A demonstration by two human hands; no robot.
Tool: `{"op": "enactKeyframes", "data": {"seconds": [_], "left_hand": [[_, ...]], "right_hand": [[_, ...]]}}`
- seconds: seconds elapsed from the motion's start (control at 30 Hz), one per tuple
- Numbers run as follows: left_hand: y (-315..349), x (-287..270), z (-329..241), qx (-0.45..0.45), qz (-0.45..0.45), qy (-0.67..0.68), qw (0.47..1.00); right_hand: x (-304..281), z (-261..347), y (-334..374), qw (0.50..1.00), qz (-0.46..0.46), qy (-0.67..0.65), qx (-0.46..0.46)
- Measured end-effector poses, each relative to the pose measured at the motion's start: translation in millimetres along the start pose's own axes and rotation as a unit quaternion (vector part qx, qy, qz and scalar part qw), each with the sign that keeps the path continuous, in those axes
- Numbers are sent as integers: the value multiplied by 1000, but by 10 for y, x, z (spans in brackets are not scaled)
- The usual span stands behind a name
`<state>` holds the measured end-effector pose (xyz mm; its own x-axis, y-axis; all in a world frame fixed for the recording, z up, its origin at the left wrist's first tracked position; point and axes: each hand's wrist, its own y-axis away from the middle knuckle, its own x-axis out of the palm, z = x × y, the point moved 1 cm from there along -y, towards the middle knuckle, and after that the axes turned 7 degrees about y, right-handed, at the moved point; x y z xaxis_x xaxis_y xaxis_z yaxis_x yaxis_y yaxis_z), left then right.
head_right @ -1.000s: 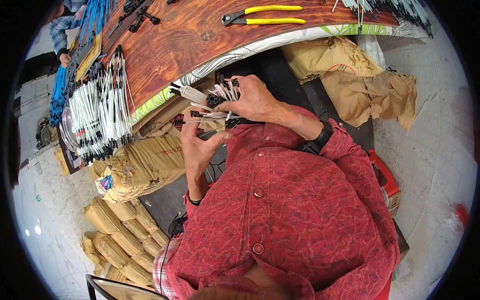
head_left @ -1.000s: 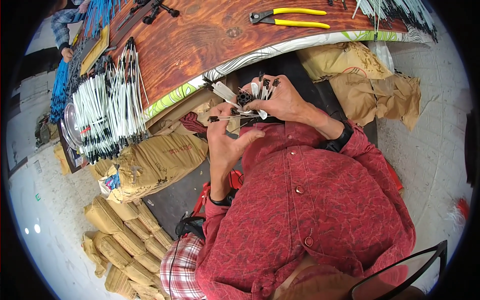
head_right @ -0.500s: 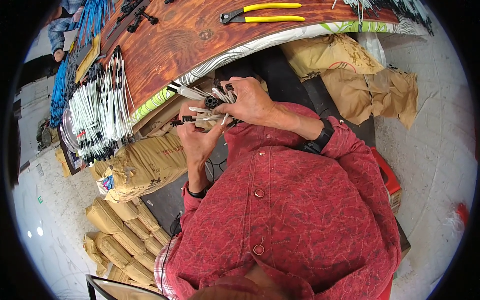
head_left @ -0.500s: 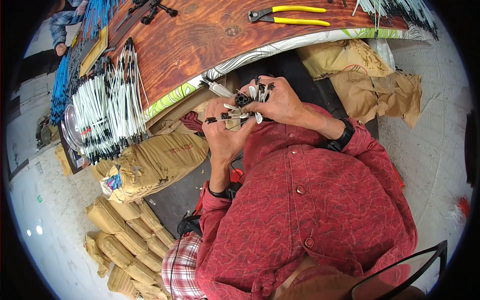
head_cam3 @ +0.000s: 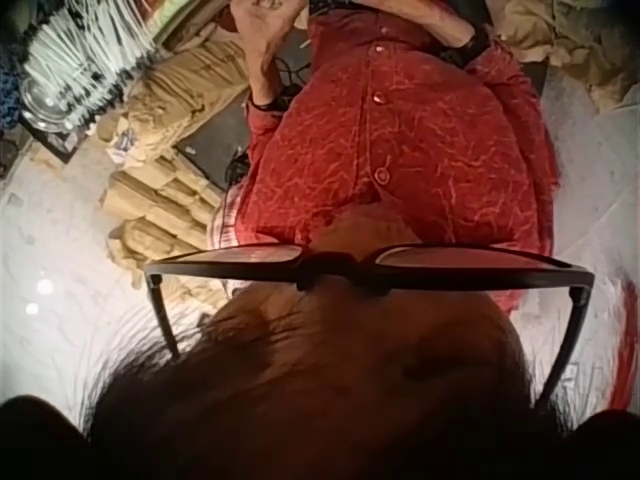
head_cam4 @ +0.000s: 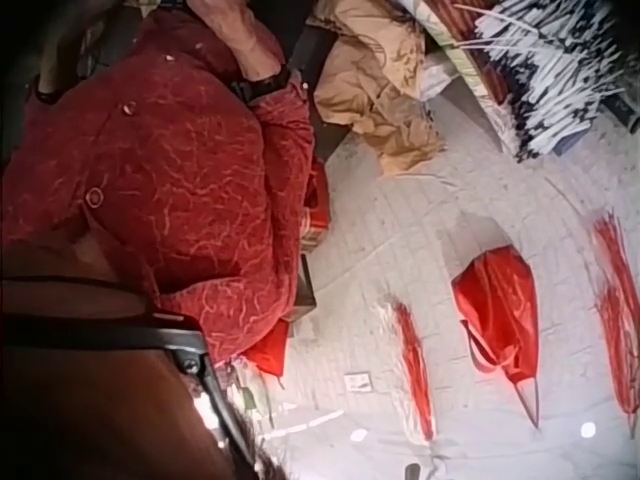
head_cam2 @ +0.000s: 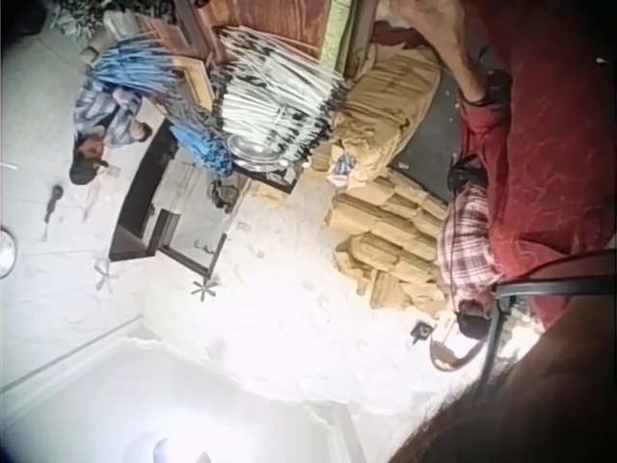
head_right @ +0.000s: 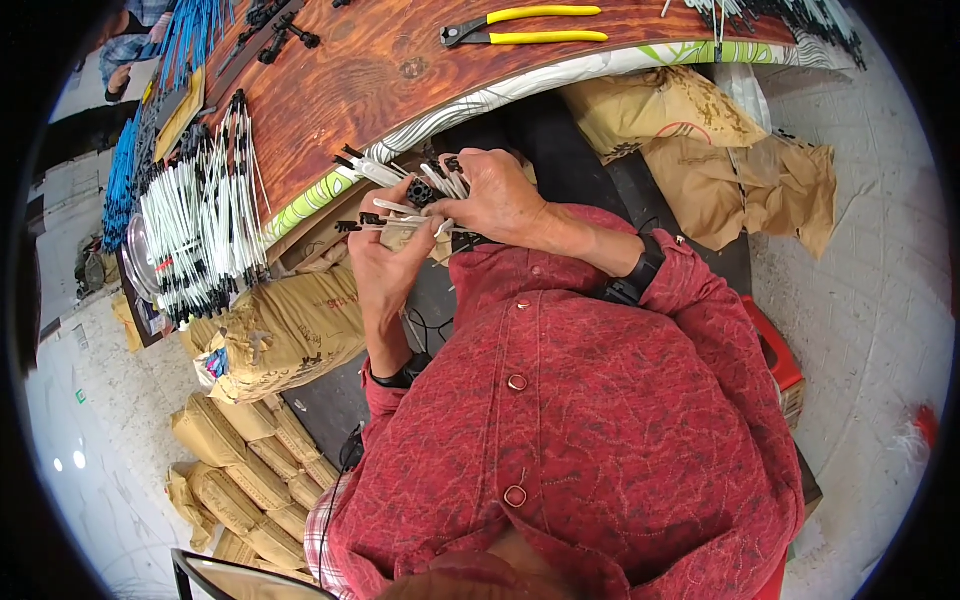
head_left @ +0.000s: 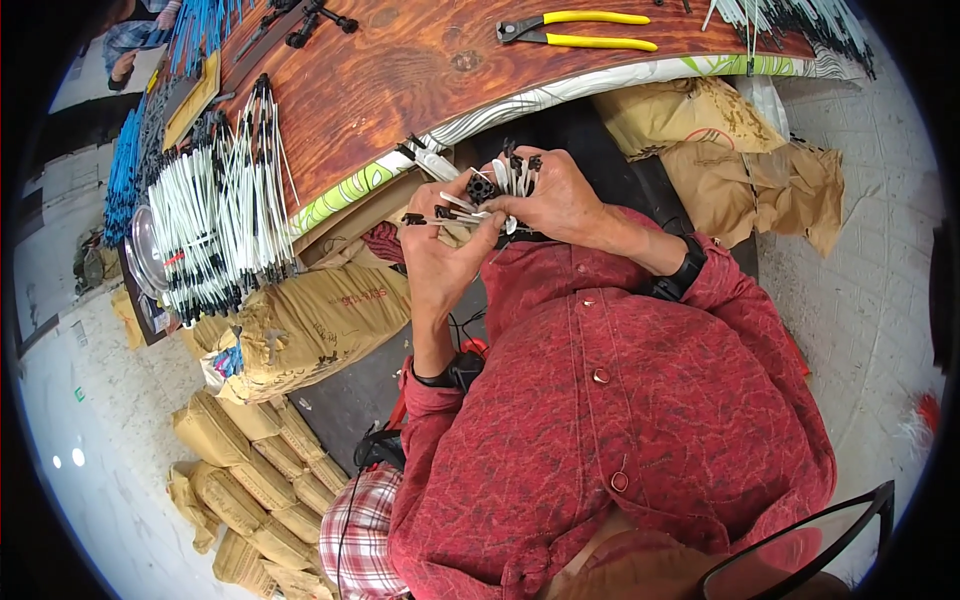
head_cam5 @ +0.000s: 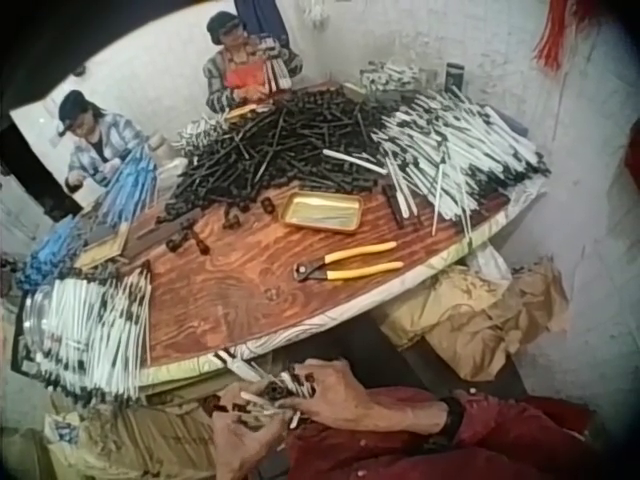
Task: The person picks up a bundle of white rods and a black plastic hub, then inserts the rods into the hub one by one. Using yellow-handled shears, the person trims the ends of the rods and then fans them out by hand.
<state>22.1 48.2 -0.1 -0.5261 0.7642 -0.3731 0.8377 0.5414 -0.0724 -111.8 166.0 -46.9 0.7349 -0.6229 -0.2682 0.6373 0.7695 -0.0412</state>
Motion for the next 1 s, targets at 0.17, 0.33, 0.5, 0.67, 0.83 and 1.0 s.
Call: {"op": "enactKeyframes", "data": {"seconds": [0.17, 0.33, 0.5, 0.67, 0.83, 1.0], "left_hand": [[34, 116, 24, 6, -54, -40, 998], [16, 155, 4, -57, -100, 32, 993], [9, 46, 37, -13, -85, 35, 996], [-6, 15, 35, 19, -63, 17, 998], [-13, 48, 26, 32, -78, -13, 996], [-40, 24, 103, 21, -84, -8, 996]], "right_hand": [[-21, 125, 14, 998, -10, 14, -65], [-30, 131, 14, 996, -12, 34, -78], [-109, 219, -3, 994, 42, 51, -89], [-184, 258, -11, 992, 123, -5, -35], [-160, 184, -7, 992, 108, 18, -68], [-151, 247, 3, 995, 78, -18, -54]]}}
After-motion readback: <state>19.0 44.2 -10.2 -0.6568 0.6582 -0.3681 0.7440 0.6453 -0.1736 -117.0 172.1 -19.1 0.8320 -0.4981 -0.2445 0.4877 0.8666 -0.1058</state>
